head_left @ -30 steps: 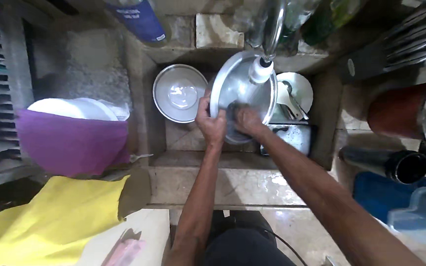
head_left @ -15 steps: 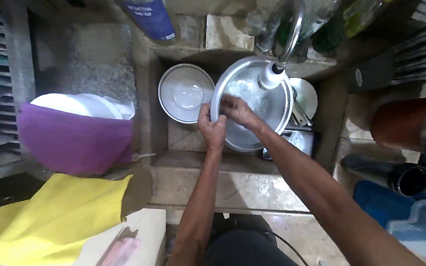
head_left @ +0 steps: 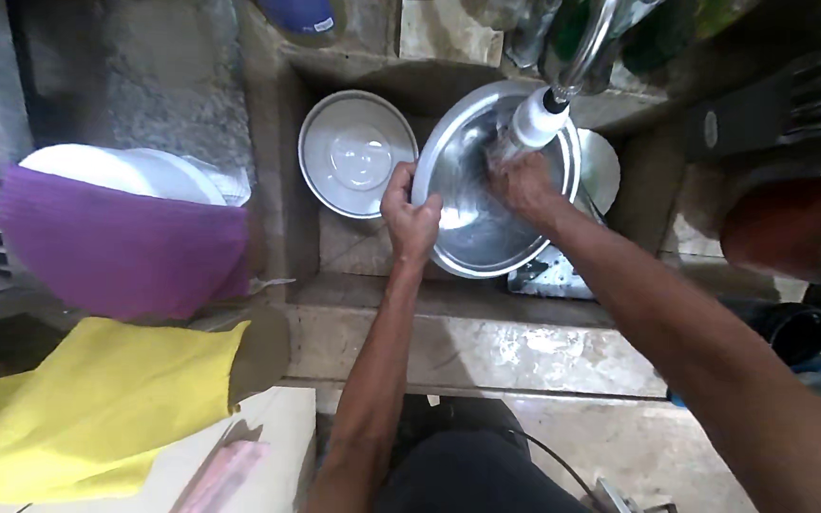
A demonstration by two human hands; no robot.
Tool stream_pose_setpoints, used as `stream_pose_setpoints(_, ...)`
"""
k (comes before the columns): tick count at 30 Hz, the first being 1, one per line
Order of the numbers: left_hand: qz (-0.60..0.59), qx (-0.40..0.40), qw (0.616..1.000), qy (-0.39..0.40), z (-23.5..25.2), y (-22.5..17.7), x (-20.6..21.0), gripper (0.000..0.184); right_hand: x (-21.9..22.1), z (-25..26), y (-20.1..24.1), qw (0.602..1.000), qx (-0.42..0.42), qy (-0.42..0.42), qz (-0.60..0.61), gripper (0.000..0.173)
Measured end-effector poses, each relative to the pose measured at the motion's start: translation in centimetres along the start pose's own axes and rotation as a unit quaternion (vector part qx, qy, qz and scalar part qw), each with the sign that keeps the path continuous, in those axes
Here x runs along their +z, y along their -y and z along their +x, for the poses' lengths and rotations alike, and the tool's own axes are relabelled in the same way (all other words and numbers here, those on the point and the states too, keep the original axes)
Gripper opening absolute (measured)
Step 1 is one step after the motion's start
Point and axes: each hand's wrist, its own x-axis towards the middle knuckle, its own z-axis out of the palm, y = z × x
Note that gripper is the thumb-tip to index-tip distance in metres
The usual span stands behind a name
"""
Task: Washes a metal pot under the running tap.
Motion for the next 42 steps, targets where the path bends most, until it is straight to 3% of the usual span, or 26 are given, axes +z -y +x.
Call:
stream_pose_setpoints(3,-0.012,0.035,0.999,-0.013,0.6,-0.2,0.4,0.027,1.0,-2.5,3.0,0.983,0.076,0.163,0.024,0.03)
stream_pose_setpoints(5,-0.029,0.042,0.998,-0.022,0.5,0.5,0.6,0.027,2.4,-2.2,5.1,0.963,0.051,0.145,0.223,0.03)
stream_pose_setpoints(7,-0.059,0.025,0.997,-0.041,0.3,1.3,0.9,0.026,2.9,-1.5,6.9,0.89,0.013,0.084,0.448,0.033)
stream_pose_setpoints(8,-0.066,0.022,0.996,-0.051,0.4,1.4,0.7,0.027,2.7,-1.1,7.2,0.87,-0.008,0.086,0.485,0.035)
stream_pose_setpoints(10,-0.069,0.027,0.996,-0.047,0.7,1.4,0.1,0.027,2.0,-1.2,5.4,0.919,-0.048,0.134,0.369,0.032)
stream_pose_setpoints(12,-0.069,0.032,0.997,-0.026,1.0,1.2,-0.5,0.029,1.1,-1.4,1.7,0.974,-0.073,0.183,0.108,0.028)
stream_pose_setpoints(14,-0.061,0.036,0.997,-0.009,1.0,1.3,-0.7,0.029,0.4,-2.0,-0.1,0.985,-0.054,0.155,-0.055,0.025)
stream_pose_setpoints(16,-0.059,0.036,0.998,0.003,1.2,1.3,-0.9,0.028,0.6,-2.6,1.0,0.989,-0.02,0.136,-0.057,0.025)
stream_pose_setpoints(18,-0.073,0.02,0.997,0.002,0.8,1.6,-0.7,0.027,1.5,-2.6,3.6,0.978,0.025,0.176,0.105,0.028)
stream_pose_setpoints(19,-0.083,0.001,0.997,-0.007,0.5,2.0,-0.6,0.027,2.0,-1.9,4.8,0.951,0.054,0.187,0.242,0.026)
stream_pose_setpoints(20,-0.093,-0.026,0.995,-0.02,-0.2,2.6,-0.5,0.027,2.3,-1.4,5.7,0.888,0.112,0.201,0.398,0.027)
stream_pose_setpoints(21,-0.105,-0.052,0.993,-0.035,-0.9,3.1,-0.4,0.027,2.6,-0.8,6.1,0.794,0.186,0.217,0.536,0.031)
stream_pose_setpoints(22,-0.114,-0.068,0.99,-0.049,-1.1,3.6,-0.4,0.028,2.6,-0.1,6.1,0.712,0.246,0.22,0.62,0.036)
stream_pose_setpoints(23,-0.122,-0.082,0.988,-0.057,-1.3,4.0,-0.5,0.028,2.6,-0.1,5.8,0.67,0.286,0.214,0.651,0.039)
stream_pose_setpoints(25,-0.13,-0.109,0.983,-0.067,-1.8,4.1,-0.3,0.029,2.2,-1.1,4.5,0.677,0.321,0.116,0.652,0.035)
stream_pose_setpoints(27,-0.14,-0.14,0.977,-0.079,-2.3,3.9,-0.3,0.03,1.7,-0.9,3.6,0.682,0.333,-0.055,0.649,0.028)
stream_pose_setpoints(29,-0.156,-0.166,0.97,-0.09,-2.9,3.9,-0.2,0.031,2.3,0.8,3.5,0.656,0.3,-0.179,0.669,0.03)
stream_pose_setpoints(30,-0.165,-0.175,0.966,-0.096,-3.1,3.9,0.0,0.031,2.8,1.2,4.1,0.646,0.259,-0.185,0.694,0.038)
stream_pose_setpoints(31,-0.17,-0.179,0.964,-0.099,-3.3,3.8,0.2,0.031,3.4,1.0,4.8,0.663,0.217,-0.153,0.7,0.042)
stream_pose_setpoints(33,-0.169,-0.168,0.967,-0.091,-2.9,3.8,0.6,0.03,4.1,0.1,6.0,0.79,0.136,-0.003,0.598,0.035)
stream_pose_setpoints(35,-0.156,-0.159,0.972,-0.077,-2.8,4.1,0.7,0.032,3.2,-1.6,4.8,0.904,0.082,0.162,0.386,0.032)
stream_pose_setpoints(36,-0.149,-0.153,0.974,-0.073,-2.5,4.3,0.6,0.032,2.4,-2.2,3.7,0.935,0.062,0.229,0.264,0.031)
stream_pose_setpoints(37,-0.142,-0.146,0.977,-0.068,-2.2,4.4,0.4,0.032,1.4,-2.8,2.8,0.946,0.06,0.281,0.147,0.03)
stream_pose_setpoints(39,-0.152,-0.131,0.978,-0.052,-1.6,4.3,0.1,0.029,0.1,-4.4,2.6,0.951,0.073,0.299,-0.003,0.026)
stream_pose_setpoints(41,-0.169,-0.13,0.976,-0.046,-1.3,4.2,0.2,0.027,0.0,-5.2,4.5,0.954,0.072,0.289,-0.017,0.028)
stream_pose_setpoints(42,-0.177,-0.139,0.973,-0.045,-1.6,4.2,0.3,0.028,0.8,-4.8,5.6,0.957,0.065,0.28,0.034,0.029)
